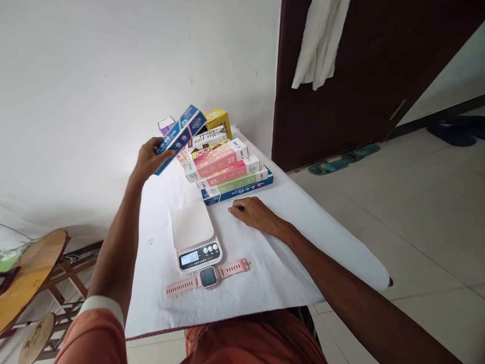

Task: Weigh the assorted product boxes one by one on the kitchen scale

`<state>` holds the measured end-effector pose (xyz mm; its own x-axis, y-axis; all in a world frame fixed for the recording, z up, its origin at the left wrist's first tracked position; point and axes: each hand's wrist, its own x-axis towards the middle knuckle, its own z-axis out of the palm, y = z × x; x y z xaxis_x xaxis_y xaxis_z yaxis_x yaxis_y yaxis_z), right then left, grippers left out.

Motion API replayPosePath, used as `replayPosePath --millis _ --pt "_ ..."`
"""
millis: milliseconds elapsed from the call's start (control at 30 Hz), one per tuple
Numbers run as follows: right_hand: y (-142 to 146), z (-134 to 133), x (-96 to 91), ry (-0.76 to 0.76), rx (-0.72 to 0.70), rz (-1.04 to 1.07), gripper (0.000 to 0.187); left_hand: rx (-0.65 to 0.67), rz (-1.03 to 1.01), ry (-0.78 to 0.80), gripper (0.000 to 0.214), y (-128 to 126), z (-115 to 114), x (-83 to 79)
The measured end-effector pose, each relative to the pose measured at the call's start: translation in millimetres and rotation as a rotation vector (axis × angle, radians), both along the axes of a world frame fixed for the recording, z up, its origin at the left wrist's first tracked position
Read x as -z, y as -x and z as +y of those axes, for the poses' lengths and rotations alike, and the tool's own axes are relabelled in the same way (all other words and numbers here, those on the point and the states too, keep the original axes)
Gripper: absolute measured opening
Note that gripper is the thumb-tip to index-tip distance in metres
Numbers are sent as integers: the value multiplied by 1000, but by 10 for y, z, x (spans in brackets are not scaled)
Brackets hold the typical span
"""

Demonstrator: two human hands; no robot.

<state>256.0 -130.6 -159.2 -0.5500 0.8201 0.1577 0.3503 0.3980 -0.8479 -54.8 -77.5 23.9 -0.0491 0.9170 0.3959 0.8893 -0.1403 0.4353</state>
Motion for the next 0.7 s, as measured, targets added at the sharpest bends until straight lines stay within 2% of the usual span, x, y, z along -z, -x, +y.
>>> replayPosePath --millis 100,167,233,333,400,500,600,700 --pt "-2 -6 -13 -1 -9 -13 40 -93 42 -37 62 198 -573 -180" --pt "-10 -20 -24 6 -14 -15 41 -114 87 7 63 253 -989 -189" --pt "-22 -37 -33 23 -17 -16 42 -75 121 60 62 249 -1364 -75" --pt "-34 -61 -43 54 -27 -24 41 41 119 137 56 168 -1775 266" --pt "-34 -74 -49 67 -26 -25 40 98 102 200 51 94 -1939 522" --pt "-22 -92 -67 89 -21 -26 41 121 90 276 47 7 -2049 824" --pt "-9 -100 -88 104 -16 -42 43 120 84 325 46 -23 -2049 983" --pt "-4 -95 -96 99 -12 -64 45 119 77 361 48 -9 -2014 1033"
